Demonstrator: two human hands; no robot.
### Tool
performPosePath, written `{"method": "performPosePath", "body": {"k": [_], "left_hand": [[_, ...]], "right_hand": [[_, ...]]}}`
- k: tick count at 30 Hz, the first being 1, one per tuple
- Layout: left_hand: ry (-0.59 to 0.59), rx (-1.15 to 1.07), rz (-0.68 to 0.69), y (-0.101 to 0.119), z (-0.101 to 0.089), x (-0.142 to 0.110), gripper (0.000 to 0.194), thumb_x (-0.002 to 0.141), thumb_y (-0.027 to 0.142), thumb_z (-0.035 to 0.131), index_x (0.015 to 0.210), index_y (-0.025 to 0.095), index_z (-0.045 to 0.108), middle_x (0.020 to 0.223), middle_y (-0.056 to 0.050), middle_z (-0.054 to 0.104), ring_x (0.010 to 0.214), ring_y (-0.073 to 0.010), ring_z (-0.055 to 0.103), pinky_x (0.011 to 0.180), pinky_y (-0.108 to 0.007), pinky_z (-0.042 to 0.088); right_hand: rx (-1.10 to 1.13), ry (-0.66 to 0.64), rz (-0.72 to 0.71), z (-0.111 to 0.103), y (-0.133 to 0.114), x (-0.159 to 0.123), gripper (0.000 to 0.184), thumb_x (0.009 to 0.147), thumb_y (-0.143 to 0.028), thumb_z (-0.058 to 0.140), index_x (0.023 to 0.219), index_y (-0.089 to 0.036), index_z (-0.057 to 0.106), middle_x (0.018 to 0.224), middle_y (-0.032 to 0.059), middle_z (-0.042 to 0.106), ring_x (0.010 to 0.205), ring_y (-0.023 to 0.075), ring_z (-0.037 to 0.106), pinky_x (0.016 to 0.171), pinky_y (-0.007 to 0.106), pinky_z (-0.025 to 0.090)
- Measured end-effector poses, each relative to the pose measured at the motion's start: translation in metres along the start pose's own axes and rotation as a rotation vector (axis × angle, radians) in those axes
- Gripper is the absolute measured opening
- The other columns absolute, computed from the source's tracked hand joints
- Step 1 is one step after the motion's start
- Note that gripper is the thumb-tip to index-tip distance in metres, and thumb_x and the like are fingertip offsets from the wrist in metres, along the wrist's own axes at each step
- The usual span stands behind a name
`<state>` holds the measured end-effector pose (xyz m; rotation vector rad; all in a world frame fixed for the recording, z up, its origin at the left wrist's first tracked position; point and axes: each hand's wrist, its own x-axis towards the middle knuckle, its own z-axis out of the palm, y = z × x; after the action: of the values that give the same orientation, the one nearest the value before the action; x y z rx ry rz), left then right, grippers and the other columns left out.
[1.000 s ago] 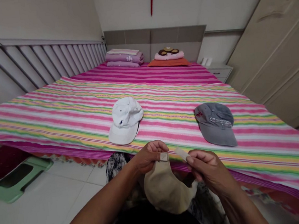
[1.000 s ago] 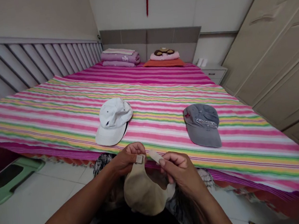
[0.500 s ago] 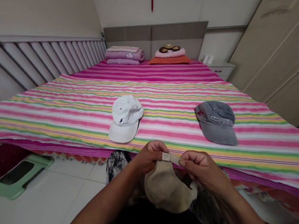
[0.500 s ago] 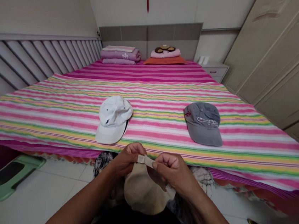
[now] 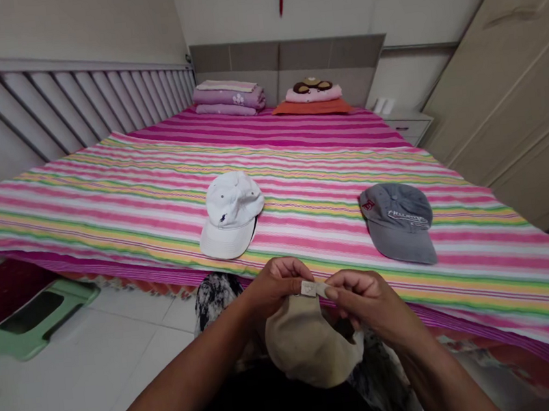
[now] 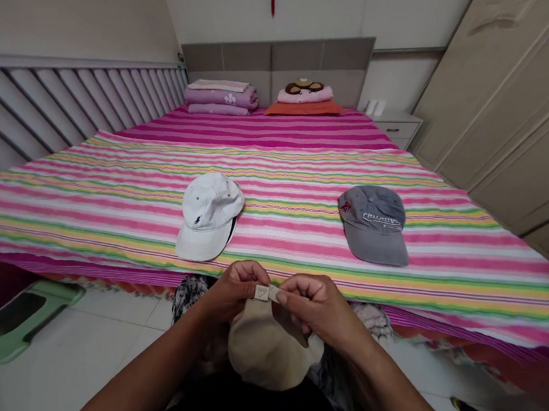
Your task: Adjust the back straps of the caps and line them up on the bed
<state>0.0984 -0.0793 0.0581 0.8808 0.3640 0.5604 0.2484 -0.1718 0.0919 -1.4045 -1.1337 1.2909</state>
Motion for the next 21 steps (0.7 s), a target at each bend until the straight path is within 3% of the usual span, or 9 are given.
{"method": "performPosePath", "body": {"k": [10,21], "left_hand": [[0.024,0.063,0.001,-0.0035,-0.0037,-0.0013,0.022,0.054,0.020,0.075,0.070,0.010,0.063,0.063,-0.004,0.064,0.051,-0.0090,0.056,0.051,-0.020,0.041],[0.030,0.149,-0.005,-0.0013,0.0005,-0.0032,0.019,0.058,0.021,0.073,0.070,0.010,0.063,0.062,-0.002,0.062,0.053,-0.0077,0.054,0.052,-0.019,0.040]], "right_hand": [[0.070,-0.031,0.034,0.0001,0.0018,0.0044,0.025,0.065,-0.037,0.063,0.057,-0.014,0.058,0.039,-0.0061,0.040,0.033,0.0027,0.026,0.033,0.017,0.015],[0.050,0.000,-0.048,-0.0005,0.0023,0.0055,0.024,0.066,-0.036,0.065,0.058,-0.014,0.058,0.044,-0.0050,0.043,0.037,0.0039,0.030,0.036,0.018,0.021]]}}
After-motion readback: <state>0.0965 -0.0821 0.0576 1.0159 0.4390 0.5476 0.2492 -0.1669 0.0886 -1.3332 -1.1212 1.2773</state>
